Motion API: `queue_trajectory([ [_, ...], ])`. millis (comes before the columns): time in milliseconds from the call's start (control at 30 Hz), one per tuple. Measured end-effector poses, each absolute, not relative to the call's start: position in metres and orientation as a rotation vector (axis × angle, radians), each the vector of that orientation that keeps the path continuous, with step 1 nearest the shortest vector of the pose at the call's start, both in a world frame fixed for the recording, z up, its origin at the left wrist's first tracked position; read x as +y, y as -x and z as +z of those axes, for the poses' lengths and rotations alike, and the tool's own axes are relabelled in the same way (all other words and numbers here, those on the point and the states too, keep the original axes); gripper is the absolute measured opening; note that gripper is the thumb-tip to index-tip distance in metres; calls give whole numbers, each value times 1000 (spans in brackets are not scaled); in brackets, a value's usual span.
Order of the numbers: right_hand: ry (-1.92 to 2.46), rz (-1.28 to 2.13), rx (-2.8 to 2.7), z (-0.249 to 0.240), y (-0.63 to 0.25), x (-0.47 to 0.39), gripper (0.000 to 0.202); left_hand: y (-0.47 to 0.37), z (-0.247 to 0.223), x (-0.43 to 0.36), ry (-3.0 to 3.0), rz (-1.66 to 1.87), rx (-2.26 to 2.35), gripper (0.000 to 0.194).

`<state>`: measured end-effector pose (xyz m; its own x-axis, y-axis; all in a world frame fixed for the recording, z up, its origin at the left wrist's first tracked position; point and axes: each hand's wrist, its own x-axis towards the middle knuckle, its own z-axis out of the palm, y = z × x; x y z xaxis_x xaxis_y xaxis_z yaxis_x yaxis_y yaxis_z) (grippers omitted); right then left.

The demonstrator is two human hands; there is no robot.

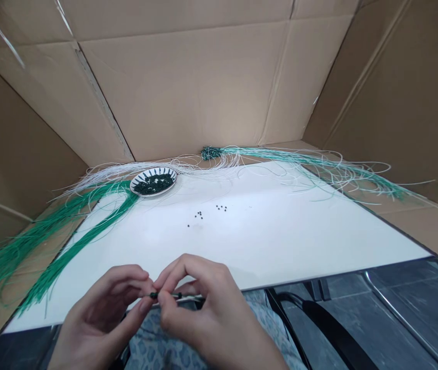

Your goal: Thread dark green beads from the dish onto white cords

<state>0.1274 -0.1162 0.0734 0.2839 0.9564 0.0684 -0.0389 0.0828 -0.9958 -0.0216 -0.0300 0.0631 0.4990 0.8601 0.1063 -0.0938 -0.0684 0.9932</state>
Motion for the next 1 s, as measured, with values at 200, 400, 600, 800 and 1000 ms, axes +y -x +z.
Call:
queue_trajectory([
  [200,1294,1011,-934,60,-134,-111,8,17,58,-15,-1380,745,641,8],
  [400,1381,852,-976,42,-135,-107,11,9,42,-12,-1524,815,659,23],
  [600,1366,881,-793,40,-140,-108,2,5,37,-16,-1836,966,749,26],
  [800,1363,946,-973,45,-150,-111,7,2,38,-20,-1844,843,715,24],
  [1000,1511,826,-1061,49,-166,-141,13,28,21,-35,-2013,599,636,18],
])
